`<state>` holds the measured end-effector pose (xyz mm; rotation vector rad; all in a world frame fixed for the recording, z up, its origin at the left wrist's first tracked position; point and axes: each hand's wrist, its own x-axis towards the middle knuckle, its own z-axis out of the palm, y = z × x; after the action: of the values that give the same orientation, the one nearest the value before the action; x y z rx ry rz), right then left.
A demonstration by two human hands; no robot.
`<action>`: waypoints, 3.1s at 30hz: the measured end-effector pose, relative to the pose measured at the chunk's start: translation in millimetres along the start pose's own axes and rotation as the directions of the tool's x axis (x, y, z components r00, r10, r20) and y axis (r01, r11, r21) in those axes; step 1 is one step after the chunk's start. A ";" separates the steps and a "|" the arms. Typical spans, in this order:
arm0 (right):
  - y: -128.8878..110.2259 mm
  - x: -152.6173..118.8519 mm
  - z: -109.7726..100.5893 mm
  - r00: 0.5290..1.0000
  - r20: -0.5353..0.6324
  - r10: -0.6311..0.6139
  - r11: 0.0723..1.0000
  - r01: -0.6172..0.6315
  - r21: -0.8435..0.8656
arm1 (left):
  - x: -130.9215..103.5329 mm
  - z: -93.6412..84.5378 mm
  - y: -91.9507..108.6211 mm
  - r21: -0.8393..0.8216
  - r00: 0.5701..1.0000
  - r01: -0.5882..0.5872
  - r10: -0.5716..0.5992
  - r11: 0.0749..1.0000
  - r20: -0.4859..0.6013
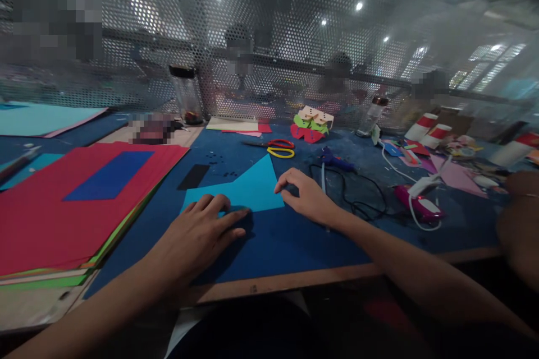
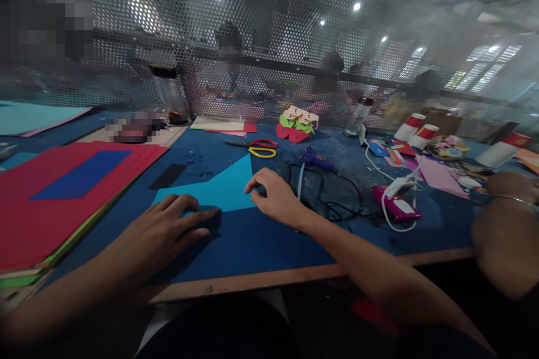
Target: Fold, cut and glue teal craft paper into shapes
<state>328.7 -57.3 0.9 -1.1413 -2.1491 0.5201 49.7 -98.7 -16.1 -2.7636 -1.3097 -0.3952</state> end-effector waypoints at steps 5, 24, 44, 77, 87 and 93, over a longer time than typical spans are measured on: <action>2.7 3.2 7.5 0.992 0.122 -0.028 0.999 0.031 -0.022 | 18.0 1.4 0.9 -0.177 0.999 0.033 -0.039 0.984 -0.028; 10.4 0.3 14.6 0.983 0.144 -0.116 0.978 0.138 -0.155 | 50.8 21.2 11.6 -0.234 0.950 0.286 -0.307 0.929 -0.055; 14.8 -0.3 14.7 0.978 0.162 -0.129 0.979 0.151 -0.134 | 38.2 20.3 -13.1 -0.321 0.964 0.238 -0.263 0.917 -0.036; 10.4 -2.6 11.0 0.979 0.174 -0.104 0.985 0.126 -0.120 | 6.5 7.7 -31.9 -0.293 0.922 0.354 -0.383 0.888 -0.048; 11.5 -2.9 11.3 0.979 0.178 -0.100 0.984 0.123 -0.127 | 7.7 7.1 -33.1 -0.278 0.923 0.360 -0.383 0.890 -0.031; 11.8 -2.8 11.8 0.980 0.173 -0.099 0.985 0.121 -0.120 | 2.7 6.5 -37.6 -0.322 0.927 0.339 -0.372 0.884 -0.044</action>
<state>328.5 -53.8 -15.6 -1.0725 -2.4060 0.4441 23.8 -71.6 -23.8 -2.6723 -1.8797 -0.8224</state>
